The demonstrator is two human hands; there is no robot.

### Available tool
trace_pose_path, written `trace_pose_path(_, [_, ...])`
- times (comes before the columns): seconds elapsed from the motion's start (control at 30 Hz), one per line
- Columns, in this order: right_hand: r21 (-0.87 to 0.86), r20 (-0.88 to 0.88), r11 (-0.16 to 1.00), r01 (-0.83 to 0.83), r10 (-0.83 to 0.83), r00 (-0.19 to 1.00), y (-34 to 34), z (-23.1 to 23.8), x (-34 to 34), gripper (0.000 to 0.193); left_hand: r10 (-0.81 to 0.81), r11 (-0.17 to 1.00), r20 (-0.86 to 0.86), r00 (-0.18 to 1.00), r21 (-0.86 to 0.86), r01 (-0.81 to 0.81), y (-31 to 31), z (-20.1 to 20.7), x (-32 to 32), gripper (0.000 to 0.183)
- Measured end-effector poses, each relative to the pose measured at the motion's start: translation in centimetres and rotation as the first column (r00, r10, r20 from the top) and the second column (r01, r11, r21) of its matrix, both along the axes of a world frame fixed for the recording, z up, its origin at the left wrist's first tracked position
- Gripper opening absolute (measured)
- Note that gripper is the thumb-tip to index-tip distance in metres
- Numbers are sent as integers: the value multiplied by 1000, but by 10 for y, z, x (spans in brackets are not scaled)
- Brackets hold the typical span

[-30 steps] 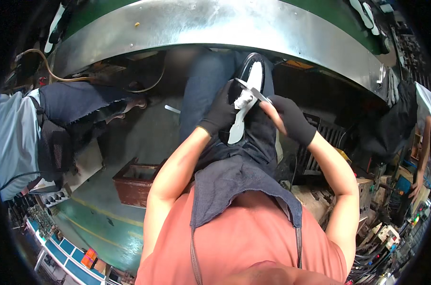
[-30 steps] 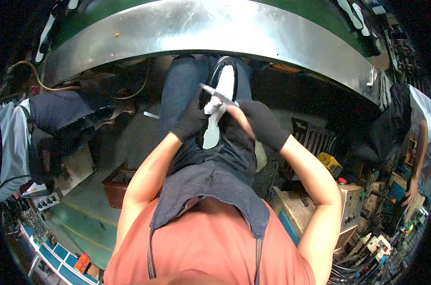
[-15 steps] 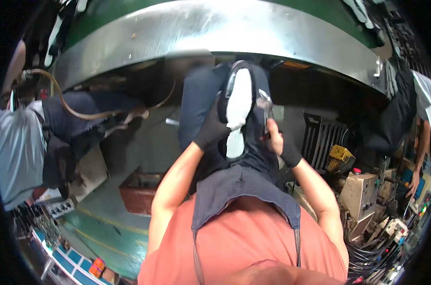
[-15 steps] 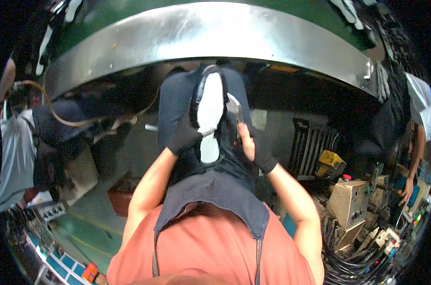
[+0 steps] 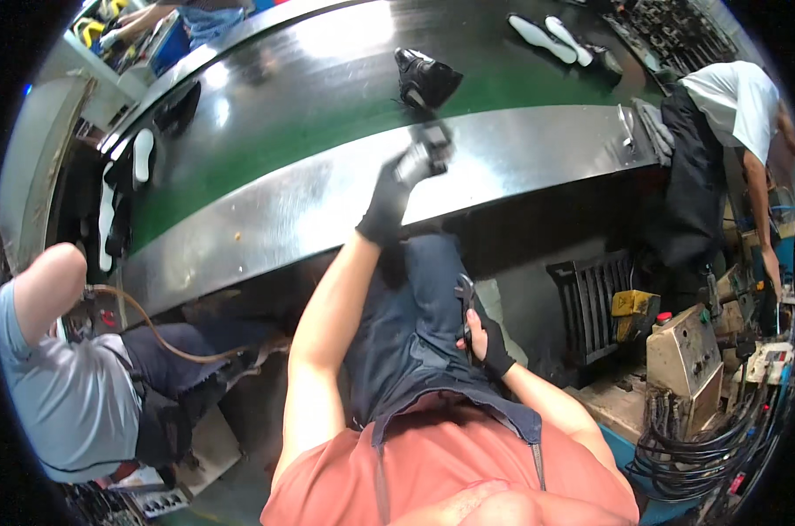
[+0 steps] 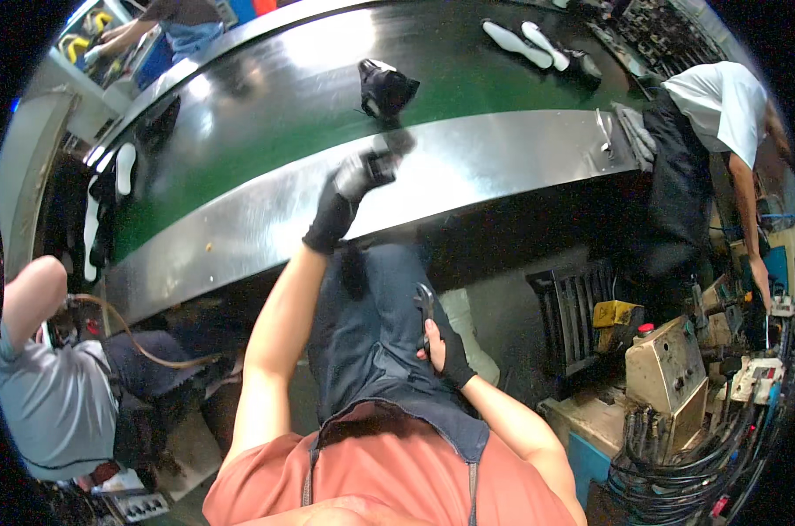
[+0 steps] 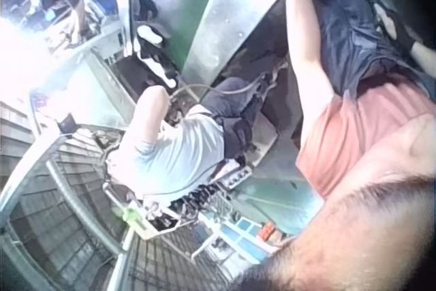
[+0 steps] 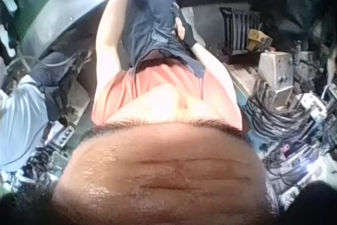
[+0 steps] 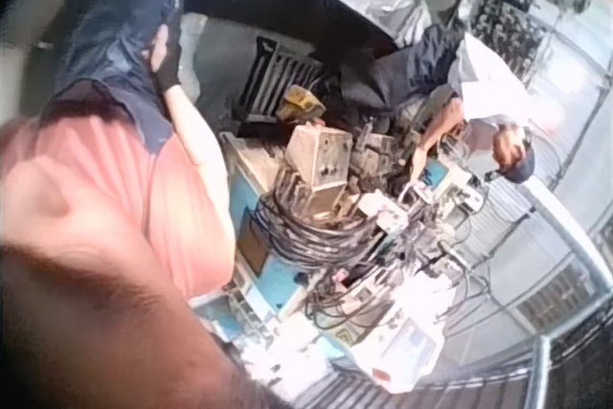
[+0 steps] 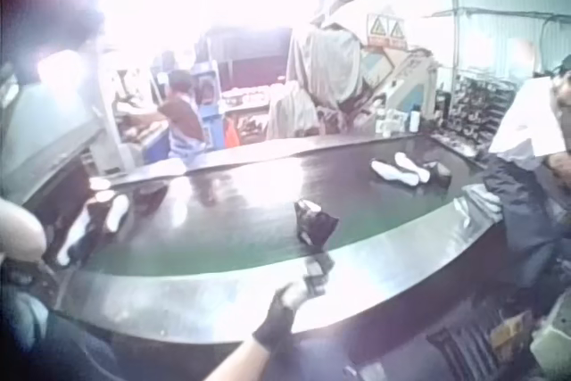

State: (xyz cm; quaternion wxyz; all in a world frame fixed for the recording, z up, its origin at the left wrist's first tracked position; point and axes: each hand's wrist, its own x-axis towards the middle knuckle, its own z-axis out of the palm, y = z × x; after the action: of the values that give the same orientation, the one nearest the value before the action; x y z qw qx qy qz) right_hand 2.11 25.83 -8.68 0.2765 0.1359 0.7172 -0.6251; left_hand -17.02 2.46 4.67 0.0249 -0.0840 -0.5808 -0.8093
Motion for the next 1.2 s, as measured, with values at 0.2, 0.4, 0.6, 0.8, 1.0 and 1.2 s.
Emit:
trace_pose_path(0.2, [18, -12, 999, -36, 36, 999, -1, 14, -19, 59, -358, 808, 384, 851, -329, 489, -16, -78, 124, 35])
trace_pose_path(0.4, [9, 74, 999, -47, 47, 996, 3, 10, -22, 55, -365, 824, 769, 525, 4, 567, -39, -116, 224, 36])
trace_pose_path(0.6, [-124, 15, 982, -145, 148, 989, -16, 10, -30, 48, -729, 683, 549, 408, 617, 391, -72, -130, 215, 70])
trace_pose_path(0.8, [-128, 25, 984, -124, 128, 991, -18, 3, -25, 48, -776, 613, 527, 347, 761, 213, -90, -136, 201, 82])
trace_pose_path(1.0, [-43, -8, 995, -91, 90, 996, -18, 20, -20, 51, -819, 546, 453, 353, 804, 237, -95, -140, 204, 84])
trace_pose_path(1.2, [-3, 53, 992, -124, 124, 991, -12, -1, -21, 54, -774, 610, 502, 386, 754, 243, -93, -133, 213, 87])
